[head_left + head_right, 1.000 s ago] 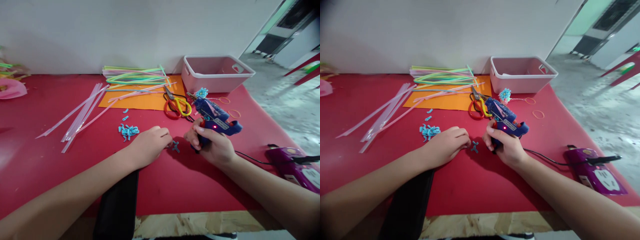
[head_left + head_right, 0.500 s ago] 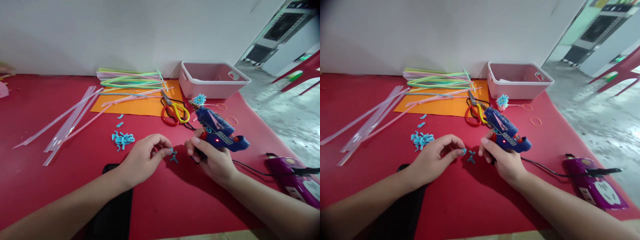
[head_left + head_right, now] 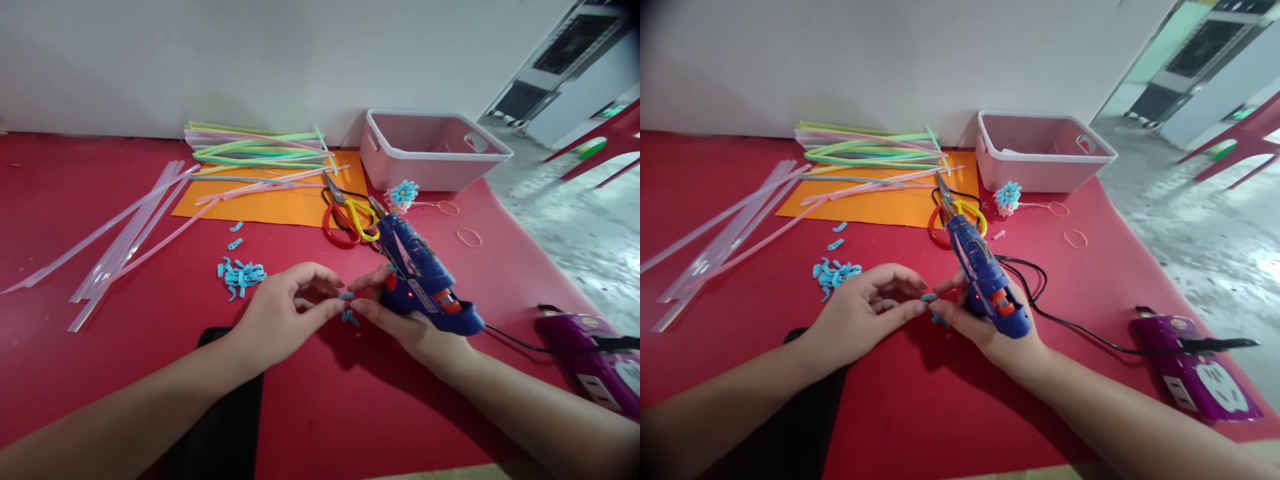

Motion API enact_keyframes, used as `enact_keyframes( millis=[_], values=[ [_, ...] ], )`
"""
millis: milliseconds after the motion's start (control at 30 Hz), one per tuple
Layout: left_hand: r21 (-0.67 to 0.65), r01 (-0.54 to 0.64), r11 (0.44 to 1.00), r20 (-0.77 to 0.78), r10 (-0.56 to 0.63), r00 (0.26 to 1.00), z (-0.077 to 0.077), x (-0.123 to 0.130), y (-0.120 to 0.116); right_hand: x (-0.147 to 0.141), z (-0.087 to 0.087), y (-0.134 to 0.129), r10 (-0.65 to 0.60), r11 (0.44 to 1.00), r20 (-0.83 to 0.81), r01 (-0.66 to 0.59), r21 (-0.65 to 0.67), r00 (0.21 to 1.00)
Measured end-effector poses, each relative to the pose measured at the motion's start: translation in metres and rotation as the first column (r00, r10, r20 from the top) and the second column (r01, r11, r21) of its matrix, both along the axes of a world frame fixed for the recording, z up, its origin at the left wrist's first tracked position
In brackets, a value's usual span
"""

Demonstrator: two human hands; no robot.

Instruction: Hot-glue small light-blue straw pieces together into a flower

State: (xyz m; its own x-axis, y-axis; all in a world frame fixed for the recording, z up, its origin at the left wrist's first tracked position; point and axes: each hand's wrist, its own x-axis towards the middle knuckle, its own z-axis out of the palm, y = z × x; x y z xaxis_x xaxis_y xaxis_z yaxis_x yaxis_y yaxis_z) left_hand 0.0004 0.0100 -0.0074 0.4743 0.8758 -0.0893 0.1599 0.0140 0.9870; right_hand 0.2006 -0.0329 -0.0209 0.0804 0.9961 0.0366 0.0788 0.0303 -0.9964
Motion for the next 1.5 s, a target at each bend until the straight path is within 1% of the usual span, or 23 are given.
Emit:
enact_keyframes(
  millis=[133, 200, 300, 367, 433, 500, 567, 633, 700, 733, 767, 833, 900, 933, 1000, 1100, 1167, 1267, 1367, 1433, 1500],
  values=[
    [0.041, 0.051, 0.998, -0.001, -0.051, 0.999, 0.001, -0.001, 0.0, 0.001, -0.012, -0.005, 0.013, 1.0, 0.042, -0.012, -0.01, 0.999],
    [0.037, 0.053, 0.998, 0.002, -0.053, 0.999, 0.001, -0.001, 0.001, 0.0, -0.013, -0.005, -0.005, 1.0, 0.034, 0.005, 0.004, 0.999],
    [-0.016, 0.048, 0.999, 0.071, -0.047, 0.996, 0.003, -0.001, 0.001, -0.002, -0.008, -0.002, -0.003, 1.0, -0.013, 0.003, 0.009, 1.0],
    [-0.053, 0.06, 0.997, 0.149, -0.052, 0.988, 0.004, -0.001, 0.0, -0.002, -0.001, 0.0, 0.011, 1.0, -0.033, -0.011, 0.007, 0.999],
    [-0.065, 0.075, 0.995, 0.185, -0.062, 0.981, 0.004, 0.0, -0.001, -0.002, 0.007, 0.001, 0.024, 1.0, -0.03, -0.024, 0.0, 0.999],
    [-0.05, 0.085, 0.995, 0.162, -0.076, 0.984, 0.003, 0.001, -0.001, -0.001, 0.011, 0.002, 0.042, 0.999, -0.025, -0.042, -0.016, 0.999],
    [-0.001, 0.082, 0.997, 0.122, -0.081, 0.989, 0.003, 0.001, -0.001, 0.0, 0.011, 0.001, 0.076, 0.996, -0.018, -0.077, -0.038, 0.997],
    [0.086, 0.082, 0.993, 0.104, -0.091, 0.99, 0.002, 0.0, 0.0, -0.001, 0.005, -0.001, 0.091, 0.995, -0.019, -0.091, -0.028, 0.996],
    [0.175, 0.084, 0.981, 0.106, -0.103, 0.989, 0.003, 0.0, 0.001, -0.003, -0.003, -0.004, 0.074, 0.997, -0.028, -0.074, 0.004, 0.997],
    [0.197, 0.085, 0.977, 0.113, -0.109, 0.988, 0.003, -0.001, 0.001, -0.004, -0.006, -0.004, 0.065, 0.998, -0.031, -0.065, 0.015, 0.997],
    [0.193, 0.082, 0.978, 0.122, -0.107, 0.987, 0.003, 0.0, 0.001, -0.005, -0.008, -0.005, 0.047, 0.999, -0.029, -0.046, 0.024, 0.998],
    [0.121, 0.052, 0.991, 0.129, -0.068, 0.989, 0.003, 0.0, 0.0, -0.007, -0.008, -0.004, 0.023, 0.998, -0.027, -0.021, 0.061, 0.999],
    [0.032, 0.009, 0.999, 0.093, -0.012, 0.996, 0.003, 0.001, -0.001, -0.008, -0.002, -0.002, 0.018, 0.991, -0.038, -0.013, 0.136, 0.999],
    [0.013, -0.005, 1.0, 0.059, 0.005, 0.998, 0.002, 0.002, -0.002, -0.008, 0.002, -0.001, 0.022, 0.985, -0.042, -0.015, 0.174, 0.999],
    [0.035, -0.001, 0.999, -0.011, 0.001, 1.0, 0.002, 0.002, -0.003, -0.009, 0.008, 0.001, 0.03, 0.976, -0.024, -0.024, 0.217, 0.999],
    [0.11, 0.043, 0.993, -0.065, -0.036, 0.997, 0.003, 0.004, -0.004, -0.009, 0.011, 0.002, 0.044, 0.975, 0.03, -0.05, 0.215, 0.999],
    [0.129, 0.047, 0.991, -0.063, -0.039, 0.997, 0.002, 0.004, -0.004, -0.008, 0.008, 0.001, 0.056, 0.978, 0.079, -0.07, 0.194, 0.995],
    [0.138, 0.045, 0.989, -0.047, -0.039, 0.998, 0.001, 0.004, -0.004, -0.004, -0.002, -0.001, 0.047, 0.986, 0.148, -0.069, 0.15, 0.988],
    [0.151, 0.036, 0.988, -0.045, -0.03, 0.999, 0.0, 0.003, -0.004, -0.002, -0.009, -0.002, 0.015, 0.991, 0.152, -0.035, 0.133, 0.988],
    [0.147, 0.038, 0.988, -0.053, -0.031, 0.998, 0.001, 0.003, -0.004, -0.002, -0.01, -0.001, -0.019, 0.987, 0.157, -0.006, 0.16, 0.987],
    [0.136, 0.065, 0.989, -0.094, -0.052, 0.994, 0.003, 0.002, -0.004, -0.003, -0.008, 0.0, -0.04, 0.975, 0.167, 0.002, 0.221, 0.985]
  ],
)
